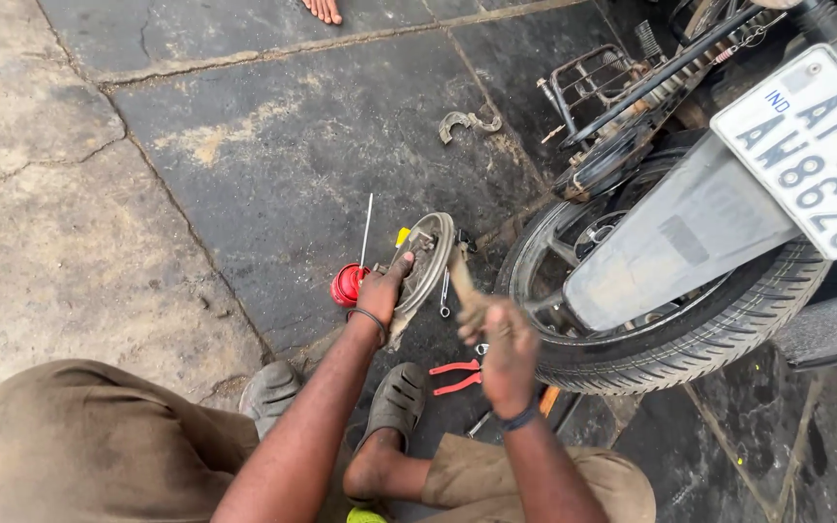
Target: Replacing the rear brake shoes of a motorcycle.
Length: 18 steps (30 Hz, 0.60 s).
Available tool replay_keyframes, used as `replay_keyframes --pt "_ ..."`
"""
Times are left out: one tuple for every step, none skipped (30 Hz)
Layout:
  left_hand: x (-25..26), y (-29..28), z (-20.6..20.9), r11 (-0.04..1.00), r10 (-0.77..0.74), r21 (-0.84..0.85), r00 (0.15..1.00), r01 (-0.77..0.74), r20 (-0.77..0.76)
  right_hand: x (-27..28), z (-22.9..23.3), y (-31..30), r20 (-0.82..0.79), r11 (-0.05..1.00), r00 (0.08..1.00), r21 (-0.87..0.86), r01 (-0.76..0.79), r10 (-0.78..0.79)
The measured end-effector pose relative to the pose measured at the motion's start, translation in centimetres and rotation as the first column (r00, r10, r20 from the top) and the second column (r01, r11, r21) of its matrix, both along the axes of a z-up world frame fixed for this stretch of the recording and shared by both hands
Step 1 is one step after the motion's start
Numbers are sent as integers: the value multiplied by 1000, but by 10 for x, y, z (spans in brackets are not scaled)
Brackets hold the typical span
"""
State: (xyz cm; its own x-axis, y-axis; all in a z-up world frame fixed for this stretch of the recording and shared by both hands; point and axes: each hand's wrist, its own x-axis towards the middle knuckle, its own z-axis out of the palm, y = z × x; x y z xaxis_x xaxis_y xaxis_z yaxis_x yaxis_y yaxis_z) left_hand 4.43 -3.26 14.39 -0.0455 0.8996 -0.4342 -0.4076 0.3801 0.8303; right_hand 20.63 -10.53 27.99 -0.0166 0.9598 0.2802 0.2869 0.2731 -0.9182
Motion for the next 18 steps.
replay_keyframes --pt "5 -5 -6 996 15 -91 998 -9 61 -8 -23 -9 -76 996 995 -53 -66 62" --pt "9 -10 -12 983 39 -183 992 -16 118 -17 -45 -18 -156 985 980 -101 -139 122" --pt "8 -20 -6 983 42 -184 993 -20 112 -11 -61 -12 -162 985 979 -102 -142 125" --pt "1 -25 1 986 49 -167 970 -9 238 -10 -78 2 -130 988 989 -125 -87 70" --pt "-6 -29 7 989 51 -146 932 2 360 -9 -95 16 -97 989 995 -146 -30 16" --pt "-10 -40 7 987 51 -159 937 5 346 -1 -106 31 -111 987 994 -158 -28 10" --pt "-14 -49 7 986 -60 -137 965 98 256 8 -118 47 -49 997 997 -48 57 -59" --pt "-10 -54 8 973 -177 -116 968 199 176 25 -126 66 20 988 990 75 138 -140" --pt "-9 -54 6 971 -185 -121 967 208 178 22 -97 64 22 987 989 70 147 -149" --pt "-4 -56 4 965 -213 -159 977 210 -5 21 -66 61 233 943 944 291 162 -234" --pt "2 -56 1 959 -242 -193 952 206 -187 21 -35 59 410 862 843 494 115 -347" --pt "2 -58 0 956 -251 -201 951 214 -182 18 -39 51 415 865 839 487 121 -351" --pt "3 -60 -2 970 -182 -164 983 179 -4 15 -42 44 548 875 786 484 -17 -288" --pt "1 -54 -2 984 -108 -125 979 130 172 9 -45 44 663 870 712 468 -156 -229" --pt "-6 -50 3 983 -112 -122 979 134 170 11 -56 32 662 869 712 471 -152 -234" --pt "-16 -50 6 986 -89 -133 993 99 84 11 -70 17 465 980 871 30 -195 159" --pt "-26 -50 9 988 -66 -141 998 65 -3 10 -84 3 70 854 908 -378 -358 412" --pt "-36 -43 13 987 -63 -149 998 61 -10 6 -82 1 60 850 908 -382 -364 416"
